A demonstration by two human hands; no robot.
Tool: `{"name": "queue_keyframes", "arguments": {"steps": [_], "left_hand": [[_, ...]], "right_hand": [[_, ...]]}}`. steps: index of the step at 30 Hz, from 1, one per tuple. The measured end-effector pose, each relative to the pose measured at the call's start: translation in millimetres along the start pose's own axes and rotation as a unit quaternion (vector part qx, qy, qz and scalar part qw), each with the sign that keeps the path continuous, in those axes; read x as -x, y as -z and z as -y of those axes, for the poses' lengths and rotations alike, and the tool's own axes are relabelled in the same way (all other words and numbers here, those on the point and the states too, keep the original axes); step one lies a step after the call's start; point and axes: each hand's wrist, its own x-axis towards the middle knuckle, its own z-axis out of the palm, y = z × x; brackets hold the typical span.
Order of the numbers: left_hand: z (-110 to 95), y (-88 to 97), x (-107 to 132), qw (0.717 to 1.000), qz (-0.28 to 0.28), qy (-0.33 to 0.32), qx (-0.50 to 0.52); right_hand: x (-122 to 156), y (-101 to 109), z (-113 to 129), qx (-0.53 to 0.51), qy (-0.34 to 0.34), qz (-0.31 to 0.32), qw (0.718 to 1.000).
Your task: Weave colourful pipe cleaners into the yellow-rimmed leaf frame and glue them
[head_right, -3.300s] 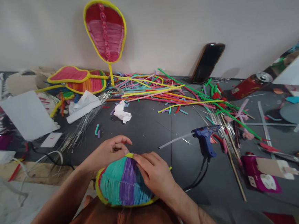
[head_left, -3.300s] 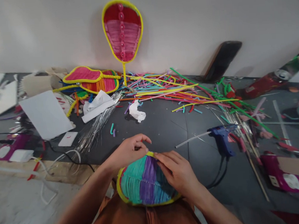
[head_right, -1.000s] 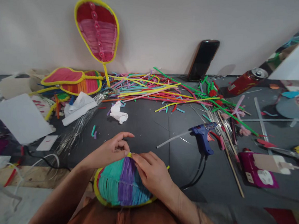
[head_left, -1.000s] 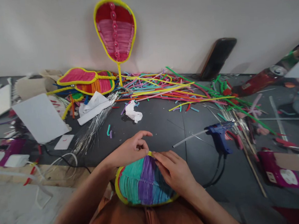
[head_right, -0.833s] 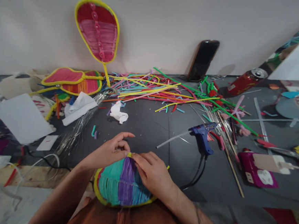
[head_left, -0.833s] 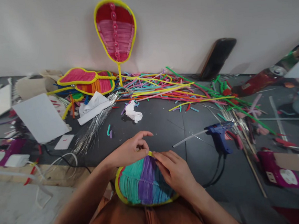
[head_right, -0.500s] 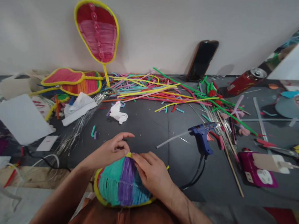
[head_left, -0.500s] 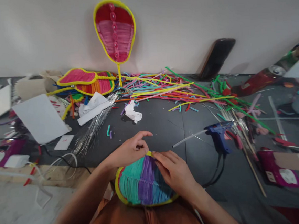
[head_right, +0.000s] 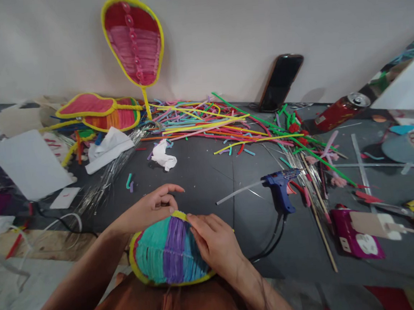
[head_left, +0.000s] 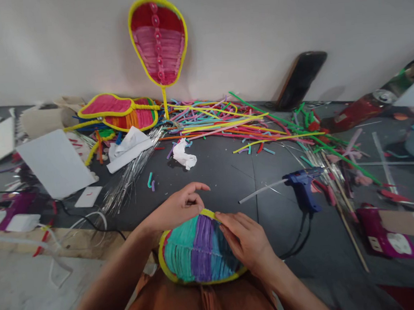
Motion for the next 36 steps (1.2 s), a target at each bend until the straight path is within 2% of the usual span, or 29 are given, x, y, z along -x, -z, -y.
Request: {"name": "queue_keyframes", "arguments": {"steps": [7,12,24,27,31,36], "left_hand": [[0.1,1.8,1.3,1.000,0.015,0.003,-0.009],[-5.5,5.5,4.3,0.996,0.039,-0.005,-0.075],[-3.6,2.7,0.5,0.993,0.002,-0.018,-0.116],[-0.7,4.6,0.7,0.995,0.001,-0.015,-0.094],[3.4,7.7,2.0,1.000,0.005,0.000,-0.014],[10.1,17.5,8.7,0.998,-0.031,-0.002,0.054]], "right_hand": [[-0.7,-2.0,0.8,0.003,0.002,-0.009,1.000],[-3.1,-0.8,1.7,0.017,0.004,-0.002,1.000],[-3.8,-1.2,1.9,0.011,0.008,-0.007,1.000],[-4.7,0.0,2.5,0.009,0.002,-0.004,1.000],[-5.2,1.1,2.8,0.015,0.002,-0.013,1.000],[-2.1,1.0,1.6,0.008,-0.007,-0.024,1.000]]}}
